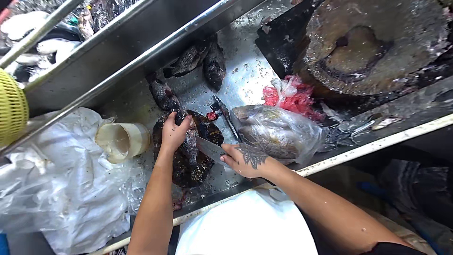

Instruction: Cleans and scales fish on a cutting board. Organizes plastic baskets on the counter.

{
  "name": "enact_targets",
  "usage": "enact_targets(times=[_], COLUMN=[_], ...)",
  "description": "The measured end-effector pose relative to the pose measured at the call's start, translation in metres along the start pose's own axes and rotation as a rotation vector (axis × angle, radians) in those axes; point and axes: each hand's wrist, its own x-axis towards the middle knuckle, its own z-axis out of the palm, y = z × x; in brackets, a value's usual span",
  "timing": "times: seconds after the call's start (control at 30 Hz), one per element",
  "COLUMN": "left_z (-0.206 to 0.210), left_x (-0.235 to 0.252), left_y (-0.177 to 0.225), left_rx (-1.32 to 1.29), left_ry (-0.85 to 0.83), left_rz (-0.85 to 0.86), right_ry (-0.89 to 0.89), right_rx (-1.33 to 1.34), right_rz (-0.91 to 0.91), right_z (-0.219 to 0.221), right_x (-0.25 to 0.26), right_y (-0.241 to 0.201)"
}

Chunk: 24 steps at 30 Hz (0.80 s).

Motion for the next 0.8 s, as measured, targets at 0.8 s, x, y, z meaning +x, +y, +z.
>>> enact_targets(times=[0.8], left_z=[0.029], left_x=[0.014], left_y=[0.058], left_rx=[0.717], left_ry=[0.298], left_rz=[-0.104], right_ry=[0.136], right_rx=[-0.025], right_rz=[0.331], right_z=[-0.041], right_x=[-0.010], right_y=[0.001])
